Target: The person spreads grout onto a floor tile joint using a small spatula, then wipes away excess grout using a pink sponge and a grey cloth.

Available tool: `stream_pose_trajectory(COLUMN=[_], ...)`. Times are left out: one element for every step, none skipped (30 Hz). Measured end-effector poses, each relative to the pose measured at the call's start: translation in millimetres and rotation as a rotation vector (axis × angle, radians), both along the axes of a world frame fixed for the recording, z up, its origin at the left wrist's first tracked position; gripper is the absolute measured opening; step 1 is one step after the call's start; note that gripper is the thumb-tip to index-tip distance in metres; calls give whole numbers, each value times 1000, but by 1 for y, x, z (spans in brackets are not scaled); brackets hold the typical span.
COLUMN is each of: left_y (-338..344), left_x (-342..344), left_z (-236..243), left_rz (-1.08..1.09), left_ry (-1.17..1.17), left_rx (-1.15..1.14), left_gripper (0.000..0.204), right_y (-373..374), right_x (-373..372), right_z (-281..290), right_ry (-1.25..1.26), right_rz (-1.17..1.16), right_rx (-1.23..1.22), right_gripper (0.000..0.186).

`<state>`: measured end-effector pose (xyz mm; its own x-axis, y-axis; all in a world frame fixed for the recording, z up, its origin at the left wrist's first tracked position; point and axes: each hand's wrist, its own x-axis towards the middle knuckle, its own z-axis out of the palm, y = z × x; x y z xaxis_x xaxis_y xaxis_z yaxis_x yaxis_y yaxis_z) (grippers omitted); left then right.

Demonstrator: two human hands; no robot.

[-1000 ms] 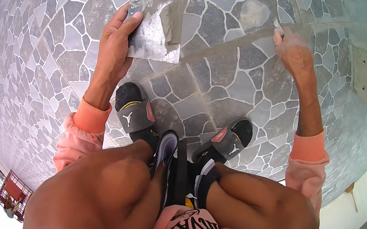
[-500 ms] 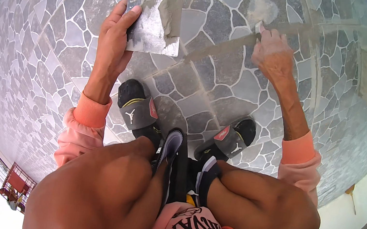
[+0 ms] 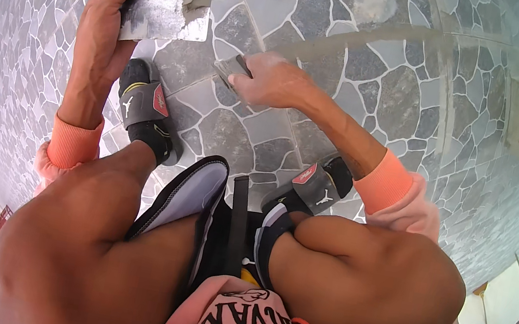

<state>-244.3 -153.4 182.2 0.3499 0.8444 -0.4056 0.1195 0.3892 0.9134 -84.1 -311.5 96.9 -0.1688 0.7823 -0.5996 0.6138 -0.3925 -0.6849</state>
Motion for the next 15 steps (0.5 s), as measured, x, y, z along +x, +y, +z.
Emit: stream_pose_trajectory(left_y=[10, 16, 21, 31, 31, 30, 27, 26, 24, 27, 30, 29, 32, 35, 39], left_x=[-13, -26, -38, -55, -59, -51, -49, -55, -56, -57, -55, -52, -52, -49, -48], left_z=[5, 21, 34, 29, 25, 28, 26, 24, 21, 11, -6, -12, -1, -3, -4], left_rz=[-3, 19, 37, 7, -5, 26, 61, 42, 19, -33, -92, -116, -110, -110, -116], left_ry=[9, 46, 75, 45, 21, -3, -12, 7, 0, -20, -45, -54, -48, -55, -63], left_rx=[35, 52, 69, 42, 10, -22, -50, -72, -100, -129, -174, -194, -196, -209, -214], left_gripper=[65, 65, 66, 66, 66, 60, 55, 56, 56, 56, 57, 57, 59, 61, 61], right_y=[-4, -6, -9, -14, -21, -34, -40, -39, -40, -45, -55, -63, -58, -55, -56], right_x=[7, 16, 28, 48, 74, 110, 143, 166, 188, 209, 230, 245, 258, 271, 283], right_z=[-1, 0, 0, 6, 13, 23, 25, 26, 27, 21, 13, 6, 3, -2, -13], right_ry=[-7, 102, 205, 160, 115, -116, -332, -415, -510, -535, -568, -584, -651, -735, -751], right_rz=[8, -55, -121, -175, -235, -270, -299, -344, -390, -425, -461, -478, -439, -400, -413], right_rx=[1, 19, 37, 13, -14, 58, 130, 82, 25, 47, 54, 31, 32, 20, 13], right_gripper=[36, 40, 44, 45, 47, 46, 45, 44, 44, 43, 43, 43, 43, 44, 44])
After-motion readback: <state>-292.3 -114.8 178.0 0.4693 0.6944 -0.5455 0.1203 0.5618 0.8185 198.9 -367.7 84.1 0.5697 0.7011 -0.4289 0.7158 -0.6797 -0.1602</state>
